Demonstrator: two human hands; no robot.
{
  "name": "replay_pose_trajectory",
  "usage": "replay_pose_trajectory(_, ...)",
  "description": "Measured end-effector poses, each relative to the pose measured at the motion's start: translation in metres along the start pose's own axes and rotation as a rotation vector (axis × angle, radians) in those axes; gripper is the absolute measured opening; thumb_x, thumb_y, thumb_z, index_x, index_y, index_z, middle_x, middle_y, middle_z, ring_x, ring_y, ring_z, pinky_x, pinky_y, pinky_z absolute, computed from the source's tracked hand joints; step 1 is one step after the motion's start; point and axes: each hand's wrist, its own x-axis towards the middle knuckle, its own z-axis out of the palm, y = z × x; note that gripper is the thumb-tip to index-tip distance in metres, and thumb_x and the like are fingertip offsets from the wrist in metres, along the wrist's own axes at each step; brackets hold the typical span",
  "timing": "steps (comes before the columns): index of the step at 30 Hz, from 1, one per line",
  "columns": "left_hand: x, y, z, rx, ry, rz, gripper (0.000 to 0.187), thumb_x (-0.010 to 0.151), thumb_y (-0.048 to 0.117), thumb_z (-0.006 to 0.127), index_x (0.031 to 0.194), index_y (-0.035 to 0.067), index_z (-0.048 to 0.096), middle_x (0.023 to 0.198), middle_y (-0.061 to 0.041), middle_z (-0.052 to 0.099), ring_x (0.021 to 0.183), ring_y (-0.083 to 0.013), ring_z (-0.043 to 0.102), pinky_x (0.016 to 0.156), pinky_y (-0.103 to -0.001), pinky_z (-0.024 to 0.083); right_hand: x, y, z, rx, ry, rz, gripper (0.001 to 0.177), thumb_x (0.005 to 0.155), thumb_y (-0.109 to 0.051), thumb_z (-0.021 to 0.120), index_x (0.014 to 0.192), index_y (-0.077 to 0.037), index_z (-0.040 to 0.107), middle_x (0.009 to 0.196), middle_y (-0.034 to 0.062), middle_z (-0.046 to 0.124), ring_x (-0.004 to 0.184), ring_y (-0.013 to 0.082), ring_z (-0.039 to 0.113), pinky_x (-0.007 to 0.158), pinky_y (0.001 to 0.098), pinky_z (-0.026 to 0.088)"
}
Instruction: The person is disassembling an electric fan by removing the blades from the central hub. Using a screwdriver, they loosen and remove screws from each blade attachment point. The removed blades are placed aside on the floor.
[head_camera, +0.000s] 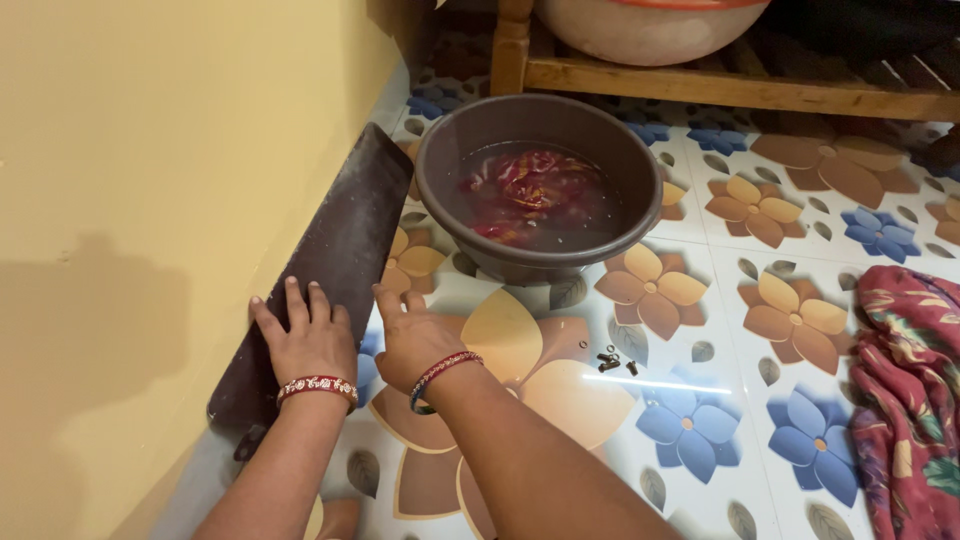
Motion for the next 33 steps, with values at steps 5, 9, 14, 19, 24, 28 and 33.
replay_pose_trajectory(5,-0.006,0.002,0.008,-0.069,0.077,0.008,0.041,0.099,0.029,0.046,0.137,0.026,0.060,0.162,-0.004,0.038,0.154,-0.0297,0.023,0.116,-0.070,0.007,-0.002,-0.003,0.001,-0.012,0.007,-0.019,0.086,0.081,-0.010,0.071,0.157,-0.014,0.029,0.149,0.0248,0.042,0.122,0.0432,0.059,0.100,0.0472,0.050)
replay_pose_trajectory(9,-0.002,0.006,0.013,-0.104,0.105,0.011,0.044,0.096,0.030,0.048,0.139,0.026,0.058,0.160,-0.004,0.039,0.153,-0.0292,0.023,0.115,-0.071,0.007,-0.002,-0.004,-0.002,-0.024,-0.014,0.003,0.088,0.081,-0.011,0.072,0.157,-0.015,0.028,0.149,0.0246,0.041,0.121,0.0435,0.059,0.100,0.0467,0.051)
replay_pose_trajectory(14,0.000,0.011,0.018,-0.116,0.054,0.010,0.041,0.098,0.030,0.050,0.138,0.027,0.059,0.161,-0.005,0.040,0.154,-0.0286,0.024,0.117,-0.070,0.008,-0.001,-0.002,-0.001,-0.003,-0.033,0.033,0.088,0.081,-0.011,0.072,0.157,-0.015,0.028,0.148,0.0242,0.042,0.121,0.0433,0.059,0.100,0.0460,0.051)
replay_pose_trajectory(19,0.001,0.013,0.024,-0.275,-0.135,0.044,0.061,0.092,0.048,0.058,0.149,0.030,0.046,0.164,-0.006,0.032,0.156,-0.0294,0.020,0.118,-0.067,0.008,0.004,0.002,0.003,0.016,0.009,0.013,0.081,0.086,-0.017,0.072,0.156,-0.014,0.031,0.147,0.0261,0.042,0.125,0.0454,0.055,0.103,0.0470,0.049)
replay_pose_trajectory(24,0.005,0.026,0.031,-0.637,-0.490,-0.003,0.081,0.094,0.050,0.058,0.162,0.041,0.016,0.172,-0.004,0.001,0.156,-0.0385,0.003,0.113,-0.073,0.011,0.005,0.007,0.002,-0.005,-0.035,0.089,0.085,0.080,-0.013,0.074,0.155,-0.016,0.033,0.152,0.0253,0.037,0.132,0.0456,0.049,0.106,0.0463,0.046)
replay_pose_trajectory(28,0.006,0.031,0.039,-0.626,-0.462,-0.008,0.088,0.088,0.067,0.059,0.161,0.046,0.014,0.173,0.001,-0.001,0.159,-0.0333,0.002,0.118,-0.071,0.010,0.007,0.012,-0.005,-0.020,-0.141,0.188,0.087,0.080,-0.025,0.079,0.154,-0.015,0.034,0.150,0.0252,0.040,0.133,0.0440,0.051,0.109,0.0453,0.046)
replay_pose_trajectory(33,0.012,0.032,0.042,-0.635,-0.429,-0.004,0.088,0.088,0.073,0.055,0.160,0.046,0.014,0.173,0.000,0.000,0.158,-0.0328,0.002,0.118,-0.072,0.009,0.011,0.016,-0.006,0.011,-0.175,0.236,0.082,0.083,-0.030,0.077,0.153,-0.019,0.038,0.149,0.0207,0.044,0.133,0.0414,0.052,0.106,0.0481,0.047)
